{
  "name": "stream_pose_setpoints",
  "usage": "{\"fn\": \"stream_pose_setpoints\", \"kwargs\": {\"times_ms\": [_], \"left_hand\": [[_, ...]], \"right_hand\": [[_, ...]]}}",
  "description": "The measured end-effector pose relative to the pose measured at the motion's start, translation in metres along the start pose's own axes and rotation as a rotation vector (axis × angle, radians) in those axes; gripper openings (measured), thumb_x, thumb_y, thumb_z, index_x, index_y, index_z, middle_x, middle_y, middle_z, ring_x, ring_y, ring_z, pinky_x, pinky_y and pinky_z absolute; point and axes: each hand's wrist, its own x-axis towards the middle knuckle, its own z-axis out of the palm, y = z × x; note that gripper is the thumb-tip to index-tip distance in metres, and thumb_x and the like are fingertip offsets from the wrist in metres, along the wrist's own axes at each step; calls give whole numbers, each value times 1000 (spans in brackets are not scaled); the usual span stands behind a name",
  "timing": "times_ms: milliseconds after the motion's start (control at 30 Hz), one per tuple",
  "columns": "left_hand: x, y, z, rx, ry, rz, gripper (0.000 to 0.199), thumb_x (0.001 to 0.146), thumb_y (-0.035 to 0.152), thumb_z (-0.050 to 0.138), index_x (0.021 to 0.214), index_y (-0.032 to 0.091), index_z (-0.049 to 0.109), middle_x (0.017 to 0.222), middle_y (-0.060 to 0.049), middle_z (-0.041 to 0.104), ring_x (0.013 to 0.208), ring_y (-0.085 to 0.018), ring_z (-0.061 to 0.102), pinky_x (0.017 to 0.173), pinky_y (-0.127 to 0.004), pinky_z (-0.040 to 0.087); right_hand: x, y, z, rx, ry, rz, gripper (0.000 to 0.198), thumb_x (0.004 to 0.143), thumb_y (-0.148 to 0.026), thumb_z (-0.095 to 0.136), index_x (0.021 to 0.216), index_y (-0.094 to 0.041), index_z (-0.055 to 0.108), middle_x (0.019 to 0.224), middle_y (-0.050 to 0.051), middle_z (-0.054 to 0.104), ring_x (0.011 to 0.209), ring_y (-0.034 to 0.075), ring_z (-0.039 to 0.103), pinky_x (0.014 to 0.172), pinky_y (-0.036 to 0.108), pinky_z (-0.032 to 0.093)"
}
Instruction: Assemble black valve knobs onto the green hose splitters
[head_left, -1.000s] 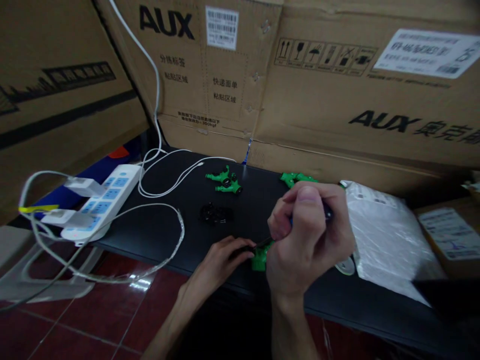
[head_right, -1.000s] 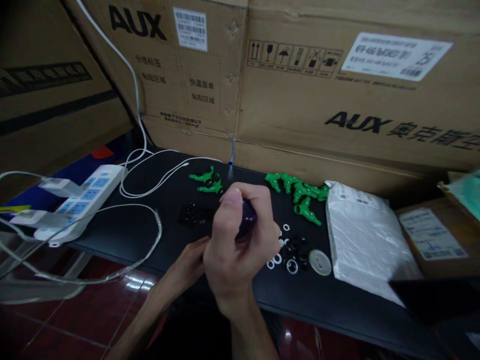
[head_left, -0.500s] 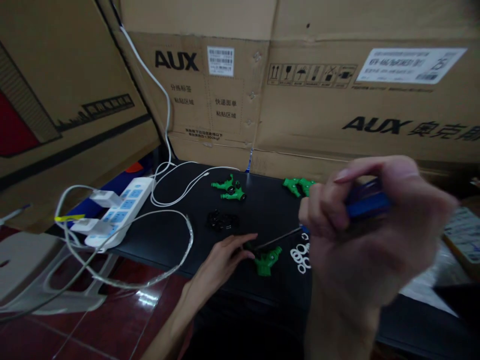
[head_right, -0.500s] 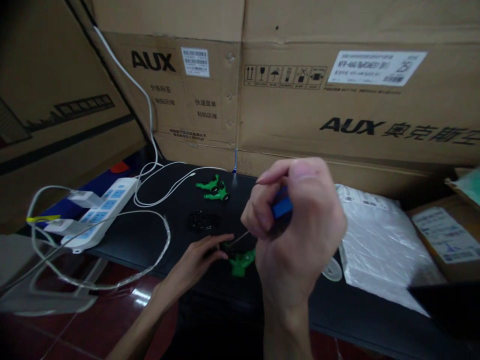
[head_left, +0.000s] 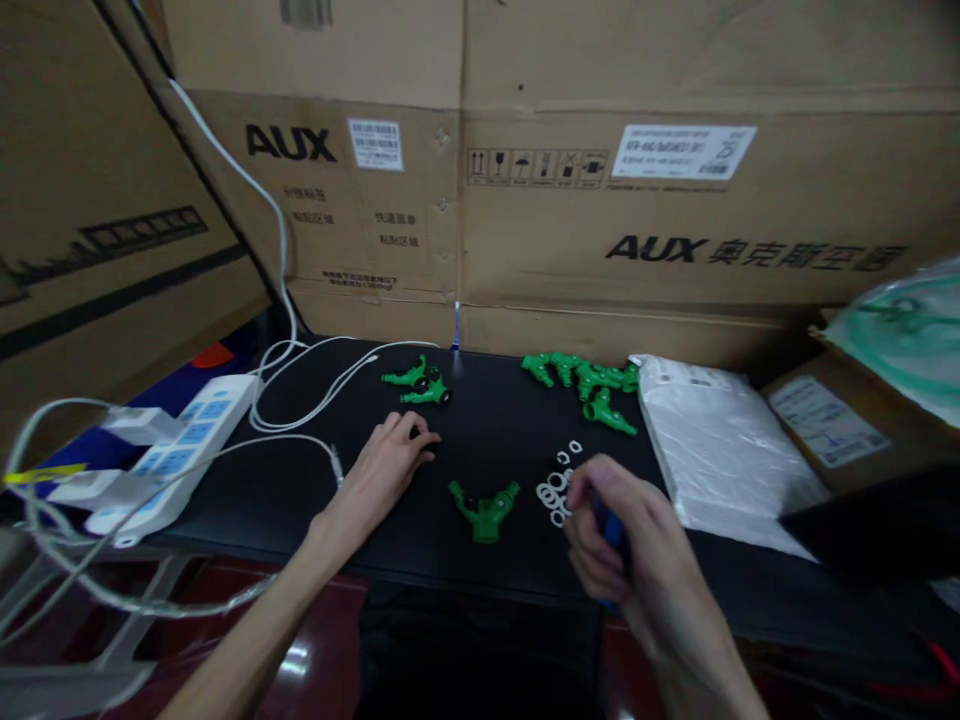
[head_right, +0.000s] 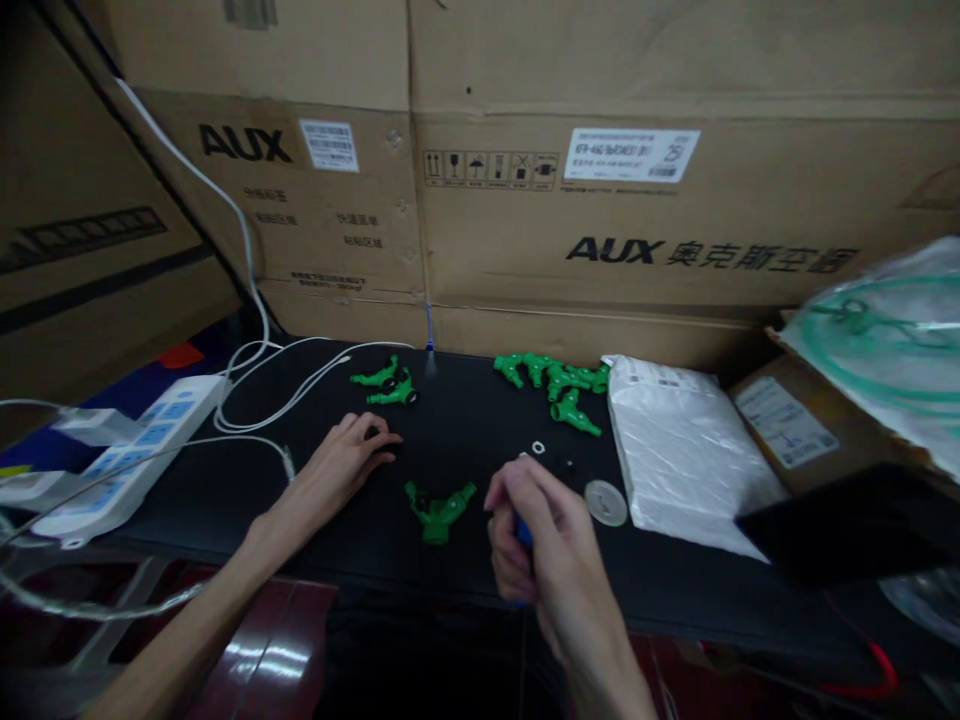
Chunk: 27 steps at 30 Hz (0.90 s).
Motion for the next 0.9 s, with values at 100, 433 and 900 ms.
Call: {"fn": "stream_pose_setpoints", "kwargs": {"times_ms": [100, 433, 900], "left_hand": [[3, -9, 12, 5, 17, 48, 23, 104, 30, 49, 116, 25, 69, 110, -7, 63, 94, -25, 55, 80, -38, 47], [-3, 31, 3, -237, 169, 71, 26, 100, 33, 61, 123, 21, 63, 113, -4, 71, 104, -21, 64, 94, -36, 52], [8, 73, 14, -759, 203, 247, 17, 90, 25, 75, 105, 17, 73, 98, -4, 74, 90, -15, 71, 83, -25, 59]], "right_hand": [[-1, 19, -6, 44, -34, 76, 38, 94, -53, 64, 78, -19, 57, 47, -12, 34, 37, 1, 20, 34, 10, 21], [0, 53, -40, 331, -44, 263, 32, 89, -48, 71, 77, -19, 65, 46, -13, 22, 36, 1, 9, 30, 9, 21], [20, 62, -10, 23, 2, 345, 35, 86, -49, 76, 81, -23, 54, 45, -15, 29, 38, 2, 11, 34, 13, 13]]}}
